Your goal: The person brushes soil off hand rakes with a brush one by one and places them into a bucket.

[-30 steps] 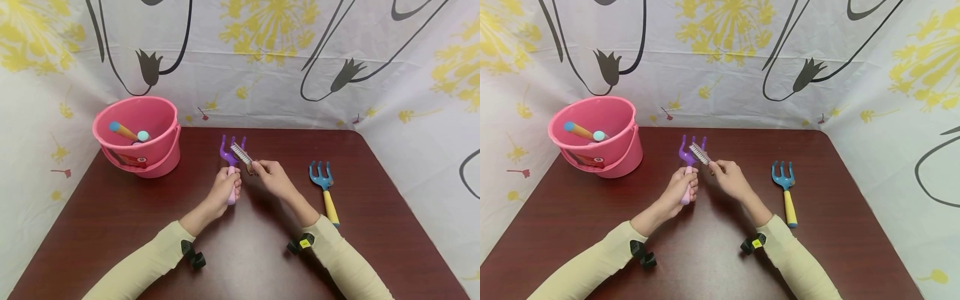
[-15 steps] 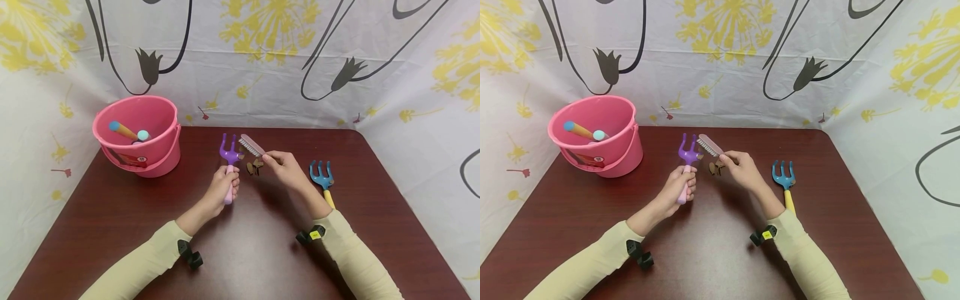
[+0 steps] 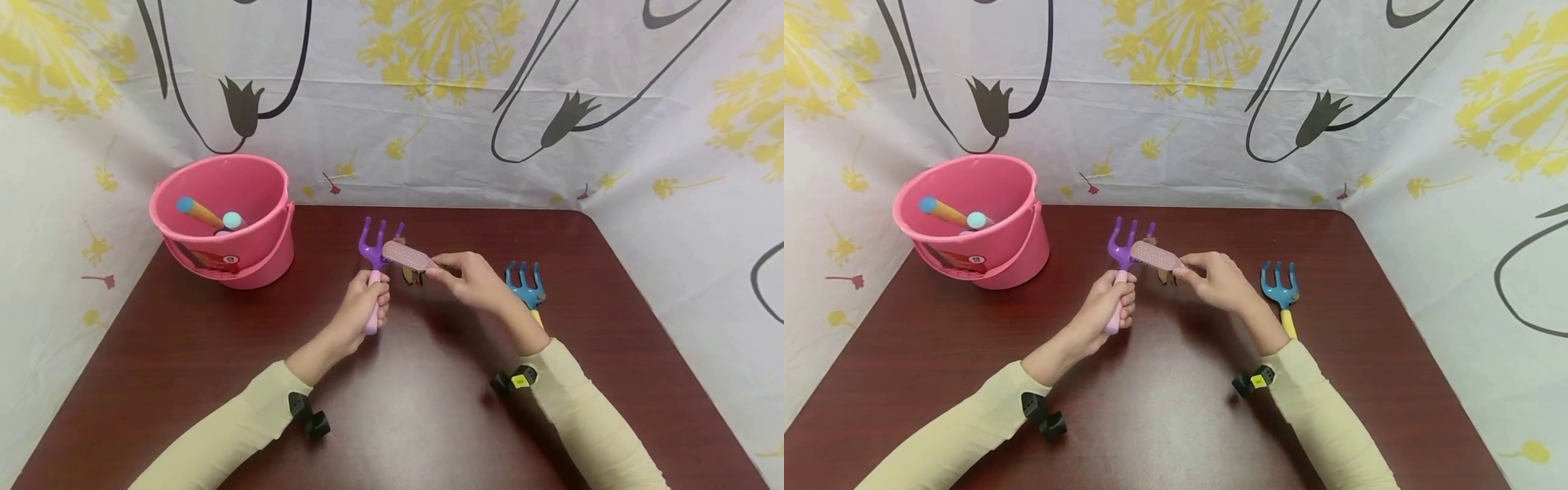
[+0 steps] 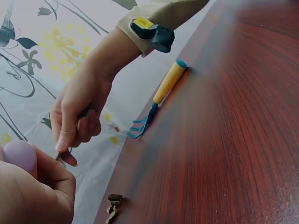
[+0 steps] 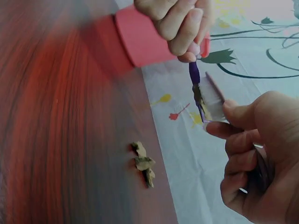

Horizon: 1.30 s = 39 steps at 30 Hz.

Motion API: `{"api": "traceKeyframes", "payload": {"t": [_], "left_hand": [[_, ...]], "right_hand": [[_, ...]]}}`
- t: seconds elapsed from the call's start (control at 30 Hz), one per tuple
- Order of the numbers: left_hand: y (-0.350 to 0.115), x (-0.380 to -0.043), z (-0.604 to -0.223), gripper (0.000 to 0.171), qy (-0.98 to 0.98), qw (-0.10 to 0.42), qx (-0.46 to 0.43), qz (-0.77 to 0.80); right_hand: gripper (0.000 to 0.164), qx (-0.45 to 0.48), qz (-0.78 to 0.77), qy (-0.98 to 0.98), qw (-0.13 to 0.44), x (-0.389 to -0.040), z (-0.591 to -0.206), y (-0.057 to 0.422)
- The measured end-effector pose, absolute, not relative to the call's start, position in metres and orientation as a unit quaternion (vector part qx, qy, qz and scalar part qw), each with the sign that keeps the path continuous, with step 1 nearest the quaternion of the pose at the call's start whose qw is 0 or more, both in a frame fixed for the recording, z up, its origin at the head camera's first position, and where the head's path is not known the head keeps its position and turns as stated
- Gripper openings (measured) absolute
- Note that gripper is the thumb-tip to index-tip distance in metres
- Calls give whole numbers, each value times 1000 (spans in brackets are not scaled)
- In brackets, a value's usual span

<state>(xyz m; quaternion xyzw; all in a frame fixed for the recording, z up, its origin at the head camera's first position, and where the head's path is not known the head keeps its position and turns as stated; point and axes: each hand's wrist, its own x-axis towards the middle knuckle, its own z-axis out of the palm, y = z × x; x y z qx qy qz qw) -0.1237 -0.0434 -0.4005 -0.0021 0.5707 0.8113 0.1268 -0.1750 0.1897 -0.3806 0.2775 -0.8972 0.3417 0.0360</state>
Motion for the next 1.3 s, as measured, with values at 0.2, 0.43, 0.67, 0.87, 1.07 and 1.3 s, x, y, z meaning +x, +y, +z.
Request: {"api": "traceKeyframes", "payload": {"t": [0.2,0.43,0.67,0.87,1.07,1.3], "left_hand": [[-41,-123,-402,21,583,141,2,800],[-36,-118,-401,21,576,161,8,801],[-37,-118,-402,22,578,167,5,799],[-40,-119,-402,22,578,160,11,800],[-40,-116,-403,21,580,170,25,796],[-37,-112,-407,23,570,188,28,799]], "right_hand": [[33,245,288,-922,77,-174,-377,185],[32,216,252,-937,112,-176,-377,183],[30,257,342,-898,101,-178,-383,191],[28,299,304,-901,83,-174,-377,198],[32,282,235,-923,115,-175,-380,198],[31,251,238,-928,141,-180,-384,201]]}}
